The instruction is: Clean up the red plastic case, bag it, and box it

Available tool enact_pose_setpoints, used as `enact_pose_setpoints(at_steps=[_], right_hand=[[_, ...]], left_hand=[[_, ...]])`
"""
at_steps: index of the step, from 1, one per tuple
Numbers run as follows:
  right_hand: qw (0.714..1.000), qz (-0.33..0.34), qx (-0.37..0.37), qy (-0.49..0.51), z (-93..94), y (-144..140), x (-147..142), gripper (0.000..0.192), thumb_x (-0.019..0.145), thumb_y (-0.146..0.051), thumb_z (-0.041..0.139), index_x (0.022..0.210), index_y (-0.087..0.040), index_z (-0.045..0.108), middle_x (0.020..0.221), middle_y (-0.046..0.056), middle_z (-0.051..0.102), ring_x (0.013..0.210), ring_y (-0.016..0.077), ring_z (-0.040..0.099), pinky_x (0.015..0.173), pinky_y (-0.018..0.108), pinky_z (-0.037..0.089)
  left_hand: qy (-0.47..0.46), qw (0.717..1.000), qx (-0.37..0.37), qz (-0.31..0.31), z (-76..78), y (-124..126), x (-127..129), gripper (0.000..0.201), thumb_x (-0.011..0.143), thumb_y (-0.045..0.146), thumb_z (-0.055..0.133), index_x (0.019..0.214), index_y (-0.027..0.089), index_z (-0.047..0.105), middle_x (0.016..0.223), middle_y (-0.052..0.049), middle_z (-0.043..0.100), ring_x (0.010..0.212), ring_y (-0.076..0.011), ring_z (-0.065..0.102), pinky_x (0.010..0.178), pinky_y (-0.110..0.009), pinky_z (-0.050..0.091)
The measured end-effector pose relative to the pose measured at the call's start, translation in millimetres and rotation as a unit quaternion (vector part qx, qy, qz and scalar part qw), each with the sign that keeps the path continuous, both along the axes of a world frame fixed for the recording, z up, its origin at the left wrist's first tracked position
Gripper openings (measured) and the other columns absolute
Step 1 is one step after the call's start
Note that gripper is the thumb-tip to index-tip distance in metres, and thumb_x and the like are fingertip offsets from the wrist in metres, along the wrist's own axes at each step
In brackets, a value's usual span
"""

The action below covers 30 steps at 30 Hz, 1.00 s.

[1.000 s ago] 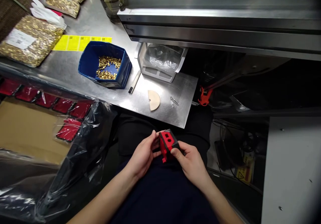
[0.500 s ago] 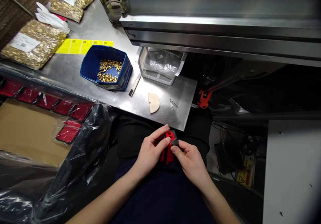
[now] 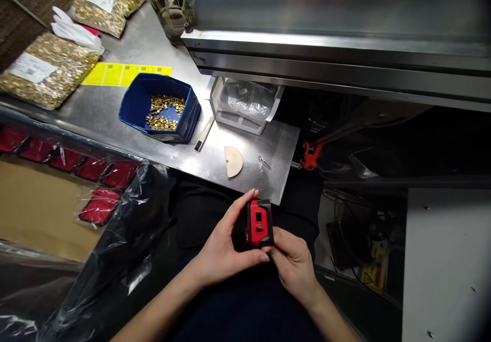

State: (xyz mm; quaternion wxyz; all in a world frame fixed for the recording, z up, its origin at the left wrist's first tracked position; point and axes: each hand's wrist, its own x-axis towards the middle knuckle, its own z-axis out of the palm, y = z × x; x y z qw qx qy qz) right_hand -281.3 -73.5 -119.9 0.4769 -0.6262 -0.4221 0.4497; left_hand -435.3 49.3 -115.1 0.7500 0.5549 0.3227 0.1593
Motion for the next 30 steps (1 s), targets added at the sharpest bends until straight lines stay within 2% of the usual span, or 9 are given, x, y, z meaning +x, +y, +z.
enact_pose_setpoints(at_steps=[5, 9, 12, 15, 19, 22, 26, 28, 30], right_hand=[[0.999, 0.018, 0.036, -0.033, -1.6, -3, 6, 0.030, 0.099, -0.018, 0.059, 0.116, -0.034, 0.078, 0.114, 0.004, 0.078, 0.104, 0.0251, 0.072, 0.089, 0.037, 0.055], [0.997, 0.027, 0.048, -0.050, 0.1, -1, 9, 0.032, 0.099, -0.016, 0.058, 0.119, -0.033, 0.077, 0.112, 0.004, 0.079, 0.100, 0.0245, 0.074, 0.086, 0.037, 0.056], [0.993, 0.042, 0.066, -0.090, 0.6, 1, 12, 0.037, 0.099, -0.014, 0.057, 0.126, -0.033, 0.074, 0.112, 0.005, 0.079, 0.100, 0.0243, 0.074, 0.087, 0.039, 0.057], [0.985, 0.072, 0.080, -0.132, 1.9, 2, 14, 0.040, 0.099, -0.013, 0.055, 0.130, -0.032, 0.071, 0.113, 0.006, 0.079, 0.102, 0.0250, 0.073, 0.092, 0.043, 0.056], [0.985, 0.090, 0.066, -0.128, 4.8, 0, 12, 0.033, 0.100, -0.015, 0.055, 0.121, -0.030, 0.075, 0.110, 0.006, 0.079, 0.095, 0.0238, 0.074, 0.087, 0.039, 0.055], [0.997, 0.031, 0.016, -0.065, 5.4, -2, 6, 0.023, 0.101, -0.024, 0.057, 0.111, -0.027, 0.078, 0.105, 0.006, 0.078, 0.089, 0.0225, 0.071, 0.079, 0.034, 0.053], [0.987, -0.097, -0.081, 0.099, -2.8, 2, -4, 0.026, 0.099, -0.042, 0.063, 0.097, -0.022, 0.078, 0.084, 0.003, 0.073, 0.075, 0.0178, 0.064, 0.070, 0.028, 0.050], [0.949, -0.165, -0.125, 0.237, -13.0, 4, -5, 0.031, 0.096, -0.050, 0.066, 0.097, -0.020, 0.076, 0.083, 0.002, 0.073, 0.073, 0.0166, 0.064, 0.068, 0.027, 0.051], [0.889, -0.223, -0.156, 0.368, -26.1, 6, -4, 0.034, 0.093, -0.053, 0.069, 0.100, -0.020, 0.074, 0.089, 0.003, 0.076, 0.074, 0.0172, 0.068, 0.069, 0.028, 0.055]], left_hand=[[-0.006, 1.000, 0.019, 0.001, 6.4, 3, 4, 0.095, 0.071, 0.023, 0.092, 0.153, 0.035, 0.045, 0.160, -0.009, 0.047, 0.146, -0.0354, 0.044, 0.124, -0.047, 0.034], [-0.002, 0.999, 0.011, 0.035, 7.9, 1, 7, 0.089, 0.069, 0.022, 0.093, 0.147, 0.033, 0.053, 0.154, -0.009, 0.054, 0.141, -0.0360, 0.050, 0.122, -0.047, 0.037], [-0.005, 0.999, 0.013, 0.037, 10.1, 0, 9, 0.087, 0.072, 0.021, 0.091, 0.148, 0.034, 0.052, 0.153, -0.008, 0.054, 0.140, -0.0349, 0.051, 0.122, -0.047, 0.037], [-0.018, 0.998, 0.057, 0.028, 11.7, 3, 10, 0.072, 0.079, 0.021, 0.085, 0.144, 0.032, 0.058, 0.151, -0.009, 0.055, 0.143, -0.0351, 0.047, 0.123, -0.048, 0.035], [-0.004, 0.992, 0.124, 0.004, 9.6, 6, 10, 0.053, 0.085, 0.026, 0.080, 0.136, 0.032, 0.067, 0.141, -0.009, 0.062, 0.136, -0.0329, 0.052, 0.117, -0.043, 0.042], [0.026, 0.990, 0.129, 0.050, 6.5, 4, 9, 0.054, 0.081, 0.029, 0.084, 0.133, 0.032, 0.069, 0.137, -0.007, 0.066, 0.130, -0.0313, 0.058, 0.113, -0.040, 0.045], [0.034, 0.987, 0.045, 0.151, 1.6, 2, 8, 0.028, 0.093, 0.042, 0.070, 0.113, 0.026, 0.079, 0.133, -0.009, 0.071, 0.129, -0.0325, 0.060, 0.114, -0.042, 0.044], [0.039, 0.982, -0.037, 0.179, -2.7, 4, 8, 0.032, 0.097, 0.046, 0.063, 0.112, 0.023, 0.079, 0.131, -0.010, 0.072, 0.128, -0.0328, 0.061, 0.112, -0.042, 0.045], [0.039, 0.975, -0.121, 0.180, -8.2, 6, 8, 0.036, 0.097, 0.048, 0.062, 0.119, 0.022, 0.076, 0.134, -0.010, 0.070, 0.130, -0.0328, 0.060, 0.111, -0.041, 0.046]])
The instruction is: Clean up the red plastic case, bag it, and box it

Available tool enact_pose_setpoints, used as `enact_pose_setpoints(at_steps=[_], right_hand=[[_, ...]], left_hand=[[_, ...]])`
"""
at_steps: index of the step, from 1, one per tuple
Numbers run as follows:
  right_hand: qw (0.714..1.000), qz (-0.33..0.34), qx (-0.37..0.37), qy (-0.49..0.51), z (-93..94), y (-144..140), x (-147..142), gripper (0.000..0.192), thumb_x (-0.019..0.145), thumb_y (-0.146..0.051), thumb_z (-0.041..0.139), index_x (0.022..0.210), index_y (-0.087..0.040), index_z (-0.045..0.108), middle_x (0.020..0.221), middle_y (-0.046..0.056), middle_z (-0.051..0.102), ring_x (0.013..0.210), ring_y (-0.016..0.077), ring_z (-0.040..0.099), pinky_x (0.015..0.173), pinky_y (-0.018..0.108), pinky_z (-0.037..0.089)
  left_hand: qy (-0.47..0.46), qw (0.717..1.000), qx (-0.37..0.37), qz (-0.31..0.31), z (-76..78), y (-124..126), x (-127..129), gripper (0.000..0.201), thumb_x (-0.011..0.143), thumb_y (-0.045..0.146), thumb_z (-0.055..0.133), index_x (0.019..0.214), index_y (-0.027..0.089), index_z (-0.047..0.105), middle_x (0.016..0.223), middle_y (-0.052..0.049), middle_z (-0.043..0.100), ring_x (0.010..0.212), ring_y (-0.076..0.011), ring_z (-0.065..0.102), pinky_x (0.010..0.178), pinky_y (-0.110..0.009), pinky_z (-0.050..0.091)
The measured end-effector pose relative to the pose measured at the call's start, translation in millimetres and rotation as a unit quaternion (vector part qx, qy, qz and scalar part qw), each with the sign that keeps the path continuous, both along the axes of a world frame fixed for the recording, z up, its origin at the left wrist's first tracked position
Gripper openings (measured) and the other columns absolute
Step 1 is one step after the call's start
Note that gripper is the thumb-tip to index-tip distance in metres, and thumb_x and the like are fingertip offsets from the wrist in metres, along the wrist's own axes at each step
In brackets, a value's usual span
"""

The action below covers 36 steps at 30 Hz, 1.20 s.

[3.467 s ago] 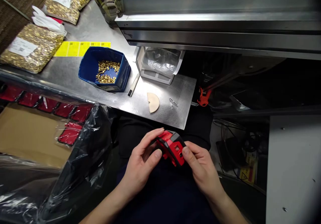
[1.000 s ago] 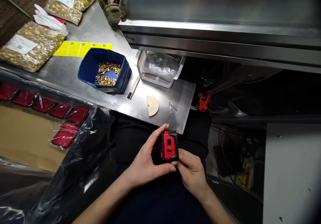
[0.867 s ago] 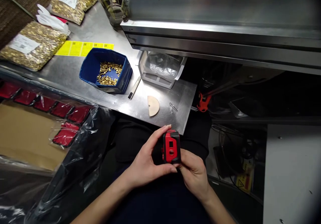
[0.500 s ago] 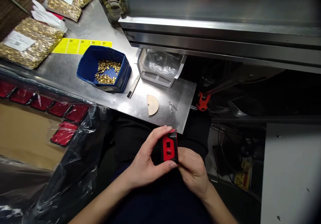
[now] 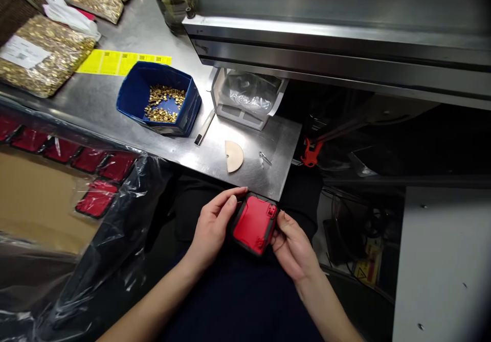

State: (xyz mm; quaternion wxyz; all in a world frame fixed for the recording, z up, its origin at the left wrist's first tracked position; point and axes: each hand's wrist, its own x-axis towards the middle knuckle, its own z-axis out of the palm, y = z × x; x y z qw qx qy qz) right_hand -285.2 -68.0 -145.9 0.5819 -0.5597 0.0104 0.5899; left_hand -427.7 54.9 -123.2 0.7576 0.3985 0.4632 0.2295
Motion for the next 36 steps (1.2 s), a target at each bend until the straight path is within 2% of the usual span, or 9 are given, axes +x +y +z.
enact_pose_setpoints(at_steps=[5, 10, 15, 22, 26, 28, 30, 34, 36], right_hand=[[0.978, -0.083, -0.035, 0.186, -25.3, -7, 8, 0.026, 0.096, -0.045, 0.067, 0.109, -0.022, 0.073, 0.107, 0.003, 0.080, 0.099, 0.0186, 0.075, 0.091, 0.035, 0.059], [0.971, -0.080, -0.038, 0.220, -28.8, -12, 10, 0.022, 0.100, -0.035, 0.059, 0.110, -0.021, 0.072, 0.112, 0.004, 0.079, 0.114, 0.0208, 0.072, 0.104, 0.041, 0.055], [0.971, -0.096, -0.035, 0.217, -24.9, -8, 5, 0.011, 0.093, -0.028, 0.069, 0.102, -0.022, 0.072, 0.102, 0.001, 0.080, 0.104, 0.0199, 0.074, 0.100, 0.040, 0.057], [0.987, 0.001, 0.028, 0.157, -9.9, 5, -13, 0.028, 0.088, -0.045, 0.078, 0.109, -0.028, 0.073, 0.107, -0.001, 0.077, 0.093, 0.0158, 0.072, 0.090, 0.031, 0.058], [0.980, 0.197, 0.038, 0.016, -2.0, 15, -3, 0.036, 0.096, -0.051, 0.065, 0.116, -0.021, 0.072, 0.101, 0.005, 0.076, 0.085, 0.0170, 0.071, 0.079, 0.030, 0.057], [0.953, 0.273, 0.018, -0.132, 1.1, 27, 7, 0.036, 0.096, -0.050, 0.065, 0.116, -0.021, 0.072, 0.098, 0.005, 0.075, 0.076, 0.0166, 0.070, 0.073, 0.030, 0.056], [0.907, 0.286, -0.001, -0.310, 2.9, 48, 17, 0.030, 0.096, -0.045, 0.065, 0.116, -0.024, 0.071, 0.104, 0.004, 0.073, 0.079, 0.0171, 0.069, 0.076, 0.031, 0.055], [0.768, 0.292, -0.042, -0.569, -2.0, 116, 20, 0.028, 0.101, -0.041, 0.052, 0.120, -0.026, 0.067, 0.119, 0.008, 0.066, 0.101, 0.0230, 0.067, 0.089, 0.035, 0.051], [0.700, 0.323, -0.100, -0.629, -9.2, 151, 13, 0.039, 0.100, -0.044, 0.054, 0.132, -0.023, 0.059, 0.124, 0.012, 0.061, 0.110, 0.0288, 0.063, 0.092, 0.039, 0.050]], left_hand=[[-0.068, 0.988, -0.136, -0.016, -13.6, -5, -3, 0.041, 0.099, 0.048, 0.059, 0.127, 0.021, 0.072, 0.141, -0.012, 0.066, 0.133, -0.0315, 0.057, 0.109, -0.040, 0.047], [-0.087, 0.977, -0.197, 0.001, -20.0, -10, -4, 0.041, 0.099, 0.046, 0.060, 0.129, 0.021, 0.070, 0.137, -0.013, 0.067, 0.127, -0.0279, 0.060, 0.103, -0.037, 0.049], [-0.120, 0.961, -0.249, 0.006, -17.4, -13, 1, 0.039, 0.100, 0.047, 0.058, 0.126, 0.021, 0.071, 0.130, -0.011, 0.071, 0.116, -0.0235, 0.065, 0.099, -0.034, 0.051], [-0.173, 0.903, -0.393, 0.026, -15.9, -14, -4, 0.049, 0.096, 0.057, 0.061, 0.120, 0.017, 0.074, 0.114, -0.010, 0.078, 0.092, -0.0190, 0.073, 0.084, -0.027, 0.057], [-0.220, 0.898, -0.381, 0.020, -25.4, -16, -32, 0.052, 0.090, 0.050, 0.073, 0.134, 0.023, 0.063, 0.121, -0.008, 0.076, 0.100, -0.0232, 0.074, 0.090, -0.034, 0.058], [-0.244, 0.902, -0.355, 0.012, -28.8, -16, -48, 0.061, 0.085, 0.051, 0.078, 0.136, 0.026, 0.056, 0.129, -0.009, 0.072, 0.111, -0.0307, 0.071, 0.099, -0.047, 0.055], [-0.238, 0.919, -0.314, -0.002, -29.2, -16, -60, 0.066, 0.082, 0.054, 0.080, 0.135, 0.029, 0.049, 0.137, -0.012, 0.066, 0.120, -0.0371, 0.067, 0.103, -0.056, 0.050], [-0.058, 0.988, -0.125, -0.062, -21.3, -14, -65, 0.073, 0.072, 0.050, 0.089, 0.128, 0.031, 0.045, 0.123, -0.007, 0.069, 0.103, -0.0287, 0.070, 0.090, -0.040, 0.053], [0.051, 0.991, -0.022, -0.118, -15.0, -14, -59, 0.072, 0.073, 0.049, 0.088, 0.129, 0.031, 0.046, 0.111, -0.003, 0.069, 0.088, -0.0215, 0.067, 0.085, -0.034, 0.050]])
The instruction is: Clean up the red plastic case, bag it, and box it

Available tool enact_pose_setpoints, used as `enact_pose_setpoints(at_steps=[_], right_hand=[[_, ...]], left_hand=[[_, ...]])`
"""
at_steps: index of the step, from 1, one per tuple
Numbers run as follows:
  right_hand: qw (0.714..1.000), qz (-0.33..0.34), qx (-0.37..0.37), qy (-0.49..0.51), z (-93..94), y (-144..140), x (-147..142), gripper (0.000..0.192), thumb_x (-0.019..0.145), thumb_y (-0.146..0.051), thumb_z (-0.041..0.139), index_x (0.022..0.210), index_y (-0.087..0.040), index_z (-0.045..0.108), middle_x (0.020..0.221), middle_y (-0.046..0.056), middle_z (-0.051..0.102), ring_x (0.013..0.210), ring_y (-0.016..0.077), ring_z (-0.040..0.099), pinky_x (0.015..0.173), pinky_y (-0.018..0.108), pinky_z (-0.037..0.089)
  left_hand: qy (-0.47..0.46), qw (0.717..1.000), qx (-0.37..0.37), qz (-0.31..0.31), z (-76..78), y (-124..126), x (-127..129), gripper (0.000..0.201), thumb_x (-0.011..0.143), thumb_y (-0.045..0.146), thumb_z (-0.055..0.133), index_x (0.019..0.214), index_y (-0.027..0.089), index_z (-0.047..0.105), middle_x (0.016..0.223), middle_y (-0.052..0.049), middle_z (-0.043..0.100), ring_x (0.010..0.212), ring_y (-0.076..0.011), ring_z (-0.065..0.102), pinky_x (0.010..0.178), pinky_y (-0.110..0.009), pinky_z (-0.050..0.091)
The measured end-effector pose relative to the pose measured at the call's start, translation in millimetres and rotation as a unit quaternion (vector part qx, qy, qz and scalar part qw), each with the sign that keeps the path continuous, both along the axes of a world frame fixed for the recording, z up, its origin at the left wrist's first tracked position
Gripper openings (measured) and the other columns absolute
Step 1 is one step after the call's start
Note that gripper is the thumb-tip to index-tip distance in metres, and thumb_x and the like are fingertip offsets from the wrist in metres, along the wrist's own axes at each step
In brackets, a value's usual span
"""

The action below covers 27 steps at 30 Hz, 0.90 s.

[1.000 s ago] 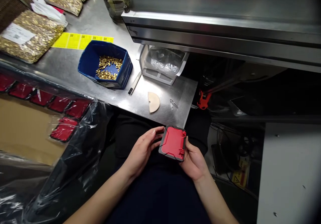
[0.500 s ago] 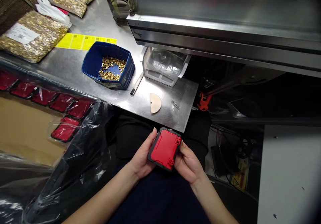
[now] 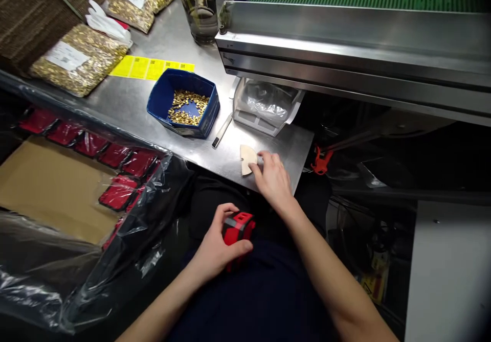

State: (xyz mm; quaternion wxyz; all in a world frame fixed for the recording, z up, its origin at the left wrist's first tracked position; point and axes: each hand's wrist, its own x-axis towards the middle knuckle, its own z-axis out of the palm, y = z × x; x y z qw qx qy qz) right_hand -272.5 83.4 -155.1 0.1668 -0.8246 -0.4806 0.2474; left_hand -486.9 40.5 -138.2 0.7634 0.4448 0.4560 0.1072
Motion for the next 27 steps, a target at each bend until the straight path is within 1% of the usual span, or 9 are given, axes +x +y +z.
enact_pose_setpoints(at_steps=[2, 4, 9, 12, 15, 18, 22, 25, 27], right_hand=[[0.997, 0.006, -0.036, -0.065, -7.5, 27, -9, 0.054, 0.098, -0.046, 0.059, 0.144, -0.020, 0.048, 0.130, 0.017, 0.056, 0.118, 0.0330, 0.059, 0.093, 0.042, 0.048], [0.995, 0.008, -0.044, -0.093, -12.9, 41, -16, 0.061, 0.097, -0.044, 0.062, 0.148, -0.018, 0.041, 0.133, 0.019, 0.053, 0.121, 0.0342, 0.055, 0.096, 0.043, 0.047], [0.996, 0.003, -0.054, -0.070, -18.3, 48, -19, 0.058, 0.097, -0.040, 0.061, 0.143, -0.010, 0.043, 0.131, 0.024, 0.054, 0.123, 0.0373, 0.054, 0.102, 0.047, 0.043], [0.998, 0.025, -0.054, -0.030, -20.3, 47, -13, 0.041, 0.097, -0.036, 0.059, 0.130, -0.012, 0.055, 0.126, 0.021, 0.060, 0.116, 0.0339, 0.060, 0.098, 0.042, 0.045], [0.997, 0.055, -0.045, 0.025, -15.7, 32, 0, 0.026, 0.100, -0.039, 0.055, 0.117, -0.022, 0.061, 0.114, 0.010, 0.069, 0.103, 0.0262, 0.066, 0.087, 0.033, 0.049], [0.993, 0.028, 0.002, 0.111, 3.7, -3, 15, 0.027, 0.101, -0.049, 0.050, 0.116, -0.027, 0.058, 0.102, 0.002, 0.071, 0.093, 0.0219, 0.067, 0.078, 0.029, 0.049], [0.975, 0.003, 0.042, 0.220, 49.9, -60, 25, 0.021, 0.101, -0.044, 0.053, 0.115, -0.029, 0.056, 0.093, -0.003, 0.068, 0.081, 0.0175, 0.064, 0.070, 0.026, 0.047], [0.956, 0.104, 0.010, 0.276, 82.1, -94, 21, 0.019, 0.102, -0.042, 0.054, 0.116, -0.029, 0.055, 0.088, -0.005, 0.066, 0.070, 0.0135, 0.061, 0.063, 0.023, 0.043], [0.945, 0.203, -0.020, 0.254, 93.9, -112, 15, 0.015, 0.103, -0.037, 0.052, 0.115, -0.027, 0.055, 0.086, -0.005, 0.066, 0.067, 0.0129, 0.059, 0.061, 0.025, 0.040]], left_hand=[[0.049, 0.997, 0.044, -0.050, 5.7, 0, 8, 0.064, 0.080, 0.052, 0.081, 0.131, 0.029, 0.049, 0.102, 0.000, 0.068, 0.081, -0.0186, 0.063, 0.083, -0.032, 0.049], [0.063, 0.995, 0.034, -0.066, 8.9, 1, 14, 0.057, 0.085, 0.054, 0.075, 0.130, 0.028, 0.051, 0.098, 0.000, 0.067, 0.080, -0.0181, 0.062, 0.081, -0.031, 0.048], [0.062, 0.998, -0.015, -0.023, 5.9, 3, 18, 0.059, 0.079, 0.049, 0.083, 0.126, 0.027, 0.054, 0.098, 0.000, 0.066, 0.081, -0.0177, 0.063, 0.081, -0.030, 0.050], [-0.013, 0.989, -0.144, 0.037, 2.2, 9, 14, 0.058, 0.085, 0.042, 0.079, 0.134, 0.028, 0.053, 0.111, -0.005, 0.070, 0.095, -0.0229, 0.069, 0.087, -0.034, 0.054], [-0.105, 0.951, -0.275, 0.096, -1.3, 15, 6, 0.060, 0.091, 0.037, 0.069, 0.144, 0.030, 0.043, 0.120, -0.011, 0.071, 0.104, -0.0321, 0.073, 0.089, -0.043, 0.056], [-0.174, 0.920, -0.333, 0.108, -3.9, 18, -2, 0.056, 0.090, 0.033, 0.068, 0.140, 0.026, 0.044, 0.128, -0.017, 0.070, 0.114, -0.0395, 0.071, 0.097, -0.051, 0.054], [-0.208, 0.888, -0.398, 0.104, -2.8, 14, -2, 0.050, 0.086, 0.028, 0.070, 0.132, 0.022, 0.050, 0.127, -0.020, 0.071, 0.114, -0.0401, 0.071, 0.101, -0.053, 0.053], [-0.189, 0.882, -0.411, 0.128, 2.0, 11, 4, 0.040, 0.090, 0.024, 0.066, 0.129, 0.020, 0.056, 0.112, -0.014, 0.077, 0.096, -0.0283, 0.077, 0.088, -0.039, 0.059], [-0.165, 0.886, -0.412, 0.136, 6.5, 8, 9, 0.035, 0.095, 0.028, 0.064, 0.128, 0.020, 0.058, 0.106, -0.012, 0.078, 0.087, -0.0224, 0.077, 0.080, -0.032, 0.060]])
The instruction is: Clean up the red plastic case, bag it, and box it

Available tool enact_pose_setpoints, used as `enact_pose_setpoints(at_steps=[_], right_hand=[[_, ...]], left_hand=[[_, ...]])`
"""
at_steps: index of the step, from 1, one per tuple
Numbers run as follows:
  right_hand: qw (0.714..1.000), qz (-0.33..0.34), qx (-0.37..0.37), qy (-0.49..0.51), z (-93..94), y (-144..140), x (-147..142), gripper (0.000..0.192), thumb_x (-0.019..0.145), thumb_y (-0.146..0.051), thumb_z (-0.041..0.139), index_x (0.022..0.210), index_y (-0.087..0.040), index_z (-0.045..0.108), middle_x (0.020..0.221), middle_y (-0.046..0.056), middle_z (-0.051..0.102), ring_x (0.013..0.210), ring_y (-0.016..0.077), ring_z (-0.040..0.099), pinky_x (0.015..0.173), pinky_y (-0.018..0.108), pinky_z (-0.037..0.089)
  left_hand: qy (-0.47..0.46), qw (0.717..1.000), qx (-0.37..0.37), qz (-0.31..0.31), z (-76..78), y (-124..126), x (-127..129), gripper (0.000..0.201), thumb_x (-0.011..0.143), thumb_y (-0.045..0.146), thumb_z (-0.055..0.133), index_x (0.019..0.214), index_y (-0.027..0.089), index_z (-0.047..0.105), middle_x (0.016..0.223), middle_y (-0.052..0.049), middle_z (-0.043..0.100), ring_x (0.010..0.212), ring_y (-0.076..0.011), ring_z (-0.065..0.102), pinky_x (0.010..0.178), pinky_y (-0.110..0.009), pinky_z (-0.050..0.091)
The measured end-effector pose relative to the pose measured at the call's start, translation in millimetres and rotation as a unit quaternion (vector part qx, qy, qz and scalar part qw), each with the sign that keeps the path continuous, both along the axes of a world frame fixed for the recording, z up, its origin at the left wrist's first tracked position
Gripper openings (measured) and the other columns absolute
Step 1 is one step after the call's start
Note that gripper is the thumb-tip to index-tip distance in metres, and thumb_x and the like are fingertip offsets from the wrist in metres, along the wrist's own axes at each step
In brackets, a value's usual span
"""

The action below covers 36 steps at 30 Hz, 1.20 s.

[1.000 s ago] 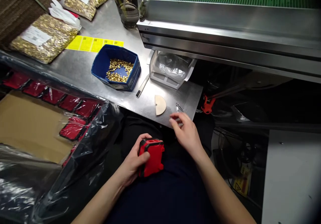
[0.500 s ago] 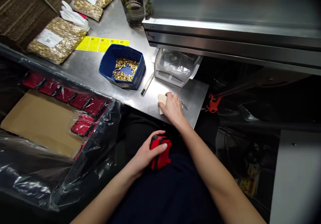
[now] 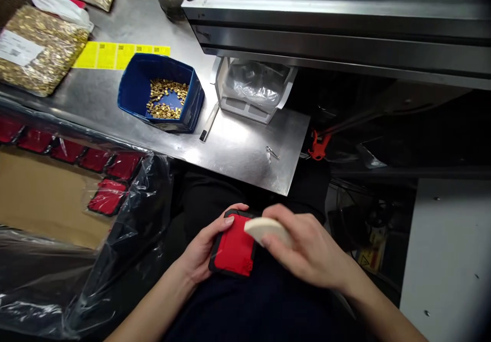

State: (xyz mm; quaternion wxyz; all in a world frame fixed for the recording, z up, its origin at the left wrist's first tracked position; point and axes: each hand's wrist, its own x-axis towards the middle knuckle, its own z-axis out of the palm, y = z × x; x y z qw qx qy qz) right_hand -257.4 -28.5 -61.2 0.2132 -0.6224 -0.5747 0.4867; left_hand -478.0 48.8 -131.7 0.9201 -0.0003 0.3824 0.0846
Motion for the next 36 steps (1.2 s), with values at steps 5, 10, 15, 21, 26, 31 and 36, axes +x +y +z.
enact_pose_setpoints(at_steps=[5, 10, 15, 21, 26, 31, 36], right_hand=[[0.974, 0.165, 0.067, -0.138, -3.6, -35, -17, 0.012, 0.106, -0.029, 0.045, 0.100, -0.023, 0.053, 0.079, -0.003, 0.065, 0.063, 0.0152, 0.055, 0.059, 0.033, 0.030], [0.961, 0.174, 0.090, -0.196, -14.3, -37, -25, 0.015, 0.107, -0.028, 0.041, 0.098, -0.024, 0.052, 0.079, -0.003, 0.064, 0.063, 0.0153, 0.056, 0.057, 0.034, 0.025], [0.962, 0.183, 0.040, -0.198, -11.3, -33, -23, 0.017, 0.108, -0.027, 0.039, 0.096, -0.024, 0.051, 0.079, -0.004, 0.067, 0.064, 0.0143, 0.061, 0.056, 0.033, 0.025], [0.961, 0.183, 0.013, -0.207, -9.6, -32, -24, 0.014, 0.107, -0.029, 0.041, 0.098, -0.025, 0.051, 0.083, -0.003, 0.071, 0.067, 0.0152, 0.066, 0.055, 0.033, 0.021], [0.958, 0.201, -0.005, -0.204, -10.2, -31, -27, 0.011, 0.105, -0.028, 0.044, 0.097, -0.025, 0.051, 0.081, -0.003, 0.072, 0.066, 0.0154, 0.067, 0.054, 0.033, 0.019], [0.957, 0.183, -0.010, -0.224, -12.2, -32, -29, 0.011, 0.106, -0.028, 0.043, 0.101, -0.024, 0.052, 0.082, -0.002, 0.073, 0.068, 0.0157, 0.069, 0.054, 0.032, 0.019], [0.954, 0.206, -0.005, -0.217, -10.9, -33, -29, 0.011, 0.105, -0.028, 0.045, 0.098, -0.024, 0.053, 0.083, -0.002, 0.074, 0.067, 0.0158, 0.069, 0.054, 0.032, 0.020]], left_hand=[[0.032, 0.999, 0.013, -0.042, 7.2, -9, 12, 0.043, 0.095, 0.059, 0.059, 0.117, 0.022, 0.062, 0.111, -0.017, 0.076, 0.099, -0.0321, 0.075, 0.089, -0.045, 0.059], [0.125, 0.986, 0.082, -0.078, 4.1, -15, 20, 0.041, 0.093, 0.059, 0.062, 0.111, 0.021, 0.066, 0.097, -0.010, 0.077, 0.091, -0.0293, 0.076, 0.081, -0.038, 0.060], [0.133, 0.986, 0.055, -0.078, 4.3, -19, 22, 0.041, 0.094, 0.058, 0.062, 0.108, 0.020, 0.068, 0.097, -0.011, 0.079, 0.088, -0.0278, 0.076, 0.080, -0.036, 0.061], [0.133, 0.987, 0.036, -0.087, 0.9, -20, 19, 0.039, 0.094, 0.055, 0.064, 0.109, 0.020, 0.070, 0.100, -0.011, 0.079, 0.083, -0.0241, 0.076, 0.074, -0.032, 0.061], [0.133, 0.987, 0.042, -0.079, -2.3, -22, 17, 0.041, 0.094, 0.054, 0.063, 0.117, 0.020, 0.068, 0.103, -0.012, 0.079, 0.092, -0.0272, 0.076, 0.081, -0.036, 0.061], [0.150, 0.985, 0.051, -0.073, -3.4, -26, 15, 0.039, 0.094, 0.052, 0.064, 0.117, 0.020, 0.068, 0.101, -0.010, 0.078, 0.080, -0.0230, 0.074, 0.070, -0.032, 0.060], [0.144, 0.986, 0.061, -0.061, -3.5, -28, 12, 0.039, 0.093, 0.052, 0.066, 0.116, 0.020, 0.068, 0.101, -0.010, 0.078, 0.085, -0.0240, 0.075, 0.076, -0.032, 0.060]])
